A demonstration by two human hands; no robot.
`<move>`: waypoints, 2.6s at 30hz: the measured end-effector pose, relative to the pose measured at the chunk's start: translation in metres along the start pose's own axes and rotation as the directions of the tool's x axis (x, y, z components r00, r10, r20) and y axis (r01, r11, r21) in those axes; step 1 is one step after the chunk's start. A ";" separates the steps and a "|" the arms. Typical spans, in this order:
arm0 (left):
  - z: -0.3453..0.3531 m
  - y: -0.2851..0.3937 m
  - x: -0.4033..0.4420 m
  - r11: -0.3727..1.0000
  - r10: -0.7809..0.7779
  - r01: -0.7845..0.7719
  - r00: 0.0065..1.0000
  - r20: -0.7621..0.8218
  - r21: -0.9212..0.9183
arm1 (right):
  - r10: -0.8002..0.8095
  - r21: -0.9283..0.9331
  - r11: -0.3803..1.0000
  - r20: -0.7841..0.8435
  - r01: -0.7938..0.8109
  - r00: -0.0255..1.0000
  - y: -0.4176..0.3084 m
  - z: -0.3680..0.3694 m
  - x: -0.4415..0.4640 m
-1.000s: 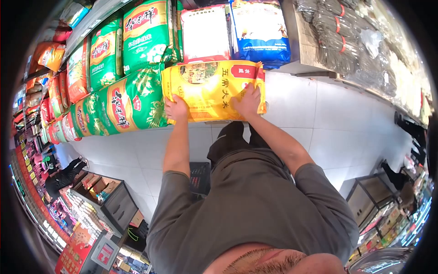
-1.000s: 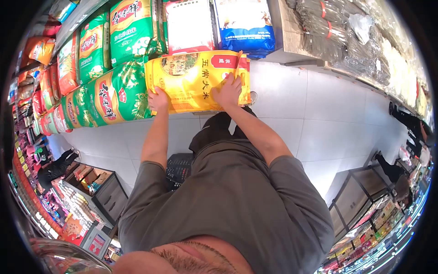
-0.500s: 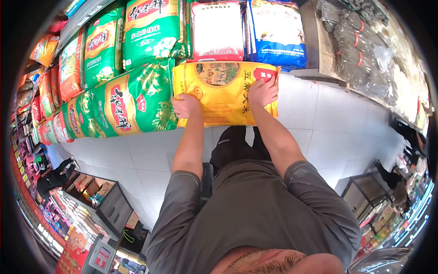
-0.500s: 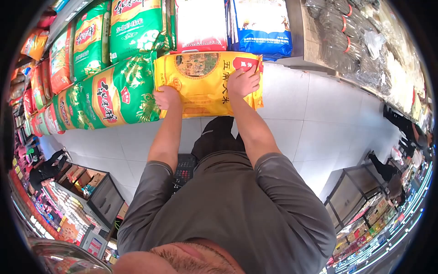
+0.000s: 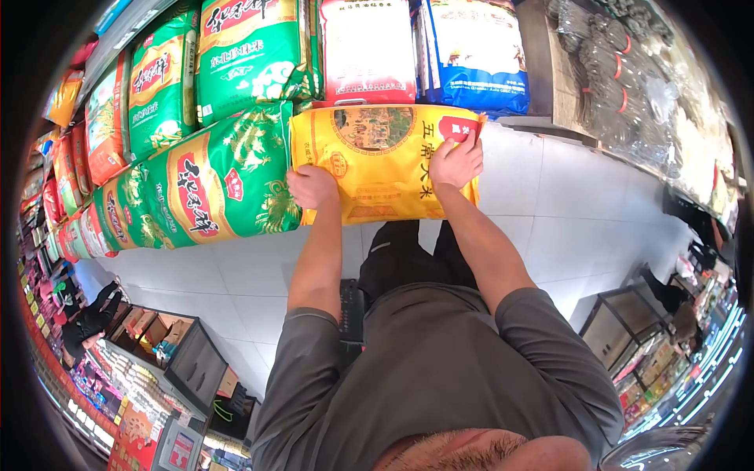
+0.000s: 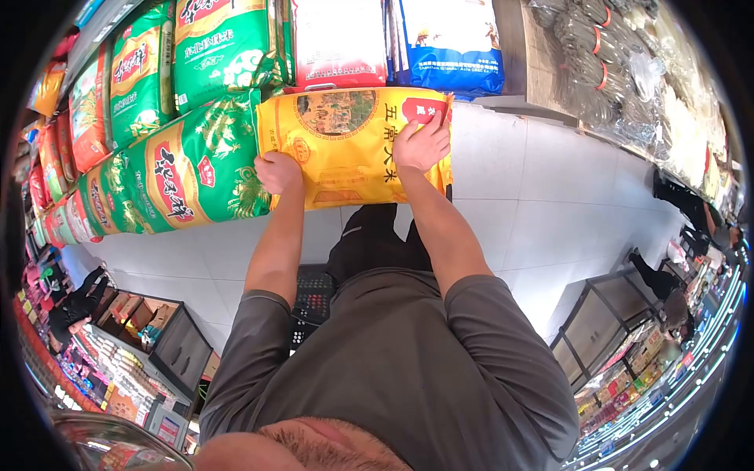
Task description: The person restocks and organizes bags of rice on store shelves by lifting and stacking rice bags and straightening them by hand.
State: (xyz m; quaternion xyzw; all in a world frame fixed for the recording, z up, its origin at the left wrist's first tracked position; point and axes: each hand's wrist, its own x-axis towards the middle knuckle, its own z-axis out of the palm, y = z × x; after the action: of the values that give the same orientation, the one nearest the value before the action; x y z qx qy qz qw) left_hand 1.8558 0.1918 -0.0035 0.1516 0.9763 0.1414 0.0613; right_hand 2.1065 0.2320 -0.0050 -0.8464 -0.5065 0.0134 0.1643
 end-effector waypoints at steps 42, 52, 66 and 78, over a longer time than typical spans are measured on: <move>0.004 -0.001 -0.001 0.998 0.008 -0.011 0.999 -0.052 -0.057 | -0.016 0.007 1.000 0.081 0.016 0.997 0.000 -0.006 0.003; 0.004 -0.002 -0.001 0.995 0.017 -0.022 0.999 -0.048 -0.097 | -0.072 0.004 0.997 0.002 0.072 0.997 0.000 -0.007 0.005; 0.002 0.001 -0.001 0.997 0.016 -0.019 0.999 -0.046 -0.073 | -0.081 -0.007 0.997 0.021 0.081 0.996 0.006 0.001 0.004; 0.002 -0.002 0.000 0.999 0.008 -0.009 1.000 -0.027 -0.040 | -0.101 0.009 0.995 0.008 0.101 0.995 0.006 -0.001 0.002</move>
State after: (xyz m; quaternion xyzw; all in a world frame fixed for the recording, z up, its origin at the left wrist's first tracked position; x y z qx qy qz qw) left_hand 1.8562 0.1909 -0.0062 0.1528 0.9734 0.1632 0.0508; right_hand 2.1127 0.2311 -0.0056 -0.8188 -0.5494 0.0109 0.1662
